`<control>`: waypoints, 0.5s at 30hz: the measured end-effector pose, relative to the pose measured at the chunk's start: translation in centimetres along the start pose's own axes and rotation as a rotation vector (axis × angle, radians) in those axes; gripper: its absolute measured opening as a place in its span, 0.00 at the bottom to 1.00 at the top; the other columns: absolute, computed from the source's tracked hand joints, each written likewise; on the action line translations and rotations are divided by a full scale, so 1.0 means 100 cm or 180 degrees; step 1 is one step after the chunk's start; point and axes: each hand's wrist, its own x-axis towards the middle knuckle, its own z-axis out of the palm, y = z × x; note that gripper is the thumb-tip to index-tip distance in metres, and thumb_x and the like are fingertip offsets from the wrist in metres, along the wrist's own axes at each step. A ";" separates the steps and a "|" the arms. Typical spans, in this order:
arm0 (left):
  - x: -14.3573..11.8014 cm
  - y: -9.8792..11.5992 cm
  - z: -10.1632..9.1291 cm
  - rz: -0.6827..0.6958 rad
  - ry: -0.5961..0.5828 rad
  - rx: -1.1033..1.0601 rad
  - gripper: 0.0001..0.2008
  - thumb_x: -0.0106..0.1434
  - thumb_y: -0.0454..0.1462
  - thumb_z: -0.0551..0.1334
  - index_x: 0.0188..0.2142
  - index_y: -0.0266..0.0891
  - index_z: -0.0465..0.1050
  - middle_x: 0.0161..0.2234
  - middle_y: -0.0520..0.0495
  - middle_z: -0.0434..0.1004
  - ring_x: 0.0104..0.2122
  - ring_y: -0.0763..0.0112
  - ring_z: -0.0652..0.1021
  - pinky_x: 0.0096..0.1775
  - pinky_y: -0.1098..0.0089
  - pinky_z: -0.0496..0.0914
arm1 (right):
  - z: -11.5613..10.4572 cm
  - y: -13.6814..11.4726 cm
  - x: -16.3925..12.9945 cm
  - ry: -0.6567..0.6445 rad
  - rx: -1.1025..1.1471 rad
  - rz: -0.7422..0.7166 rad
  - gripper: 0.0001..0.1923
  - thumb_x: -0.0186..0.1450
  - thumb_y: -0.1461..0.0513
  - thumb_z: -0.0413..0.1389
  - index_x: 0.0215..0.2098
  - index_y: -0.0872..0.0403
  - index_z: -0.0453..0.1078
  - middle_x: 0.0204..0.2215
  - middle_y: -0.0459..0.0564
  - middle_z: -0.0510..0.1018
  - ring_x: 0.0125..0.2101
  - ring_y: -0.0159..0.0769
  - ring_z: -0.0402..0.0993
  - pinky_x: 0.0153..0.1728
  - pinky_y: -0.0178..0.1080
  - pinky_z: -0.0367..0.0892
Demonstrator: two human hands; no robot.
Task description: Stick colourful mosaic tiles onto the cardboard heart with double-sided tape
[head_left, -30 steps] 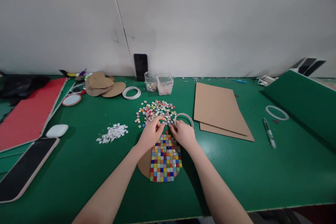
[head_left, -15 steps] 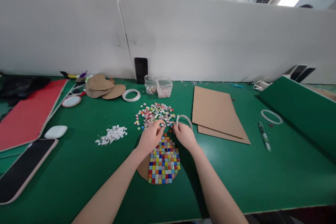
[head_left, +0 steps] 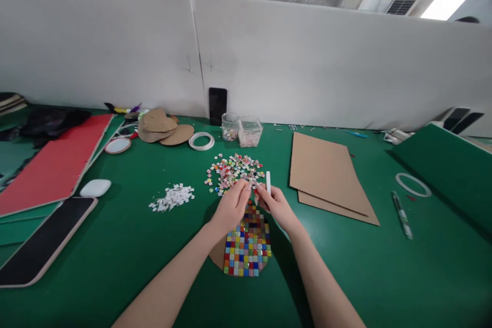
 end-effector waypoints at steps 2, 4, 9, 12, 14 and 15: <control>-0.001 0.002 0.001 0.0016 -0.0095 -0.0096 0.12 0.67 0.40 0.43 0.29 0.41 0.55 0.25 0.54 0.61 0.25 0.73 0.66 0.28 0.72 0.59 | 0.002 0.001 -0.001 -0.0072 0.0116 0.0027 0.21 0.58 0.46 0.50 0.20 0.54 0.58 0.13 0.36 0.52 0.15 0.24 0.45 0.16 0.31 0.42; -0.002 0.003 0.001 -0.0007 -0.0160 -0.0106 0.11 0.67 0.40 0.44 0.30 0.41 0.56 0.25 0.54 0.62 0.25 0.74 0.66 0.28 0.72 0.59 | 0.004 0.003 -0.002 -0.0100 0.0206 0.0068 0.21 0.59 0.47 0.51 0.20 0.54 0.58 0.13 0.36 0.52 0.15 0.24 0.45 0.16 0.31 0.42; -0.002 0.002 0.003 -0.0054 -0.0124 -0.0097 0.12 0.67 0.40 0.45 0.28 0.41 0.54 0.23 0.55 0.60 0.23 0.75 0.65 0.27 0.73 0.58 | 0.012 0.003 -0.004 -0.0020 0.0356 0.0158 0.23 0.61 0.45 0.47 0.18 0.53 0.55 0.12 0.37 0.54 0.14 0.24 0.47 0.15 0.31 0.43; -0.002 0.000 0.003 -0.0022 -0.0016 -0.0060 0.12 0.67 0.39 0.44 0.26 0.41 0.53 0.22 0.55 0.58 0.22 0.74 0.63 0.26 0.72 0.57 | 0.015 0.000 -0.005 0.0032 0.0364 0.0132 0.24 0.60 0.45 0.48 0.17 0.53 0.55 0.11 0.37 0.53 0.14 0.24 0.47 0.15 0.31 0.44; -0.002 -0.002 0.004 -0.0055 0.0059 -0.0003 0.13 0.67 0.39 0.43 0.26 0.41 0.53 0.22 0.55 0.57 0.22 0.74 0.63 0.26 0.71 0.57 | 0.017 -0.001 -0.006 -0.0001 0.0394 0.0094 0.22 0.59 0.46 0.50 0.18 0.53 0.55 0.11 0.36 0.53 0.14 0.23 0.45 0.15 0.31 0.43; -0.002 -0.003 0.005 -0.0091 0.0117 0.0007 0.13 0.67 0.39 0.43 0.26 0.41 0.53 0.22 0.55 0.58 0.22 0.73 0.63 0.26 0.71 0.57 | 0.017 -0.002 -0.006 -0.0041 0.0435 0.0086 0.22 0.58 0.47 0.51 0.19 0.53 0.56 0.12 0.36 0.53 0.14 0.23 0.45 0.15 0.31 0.43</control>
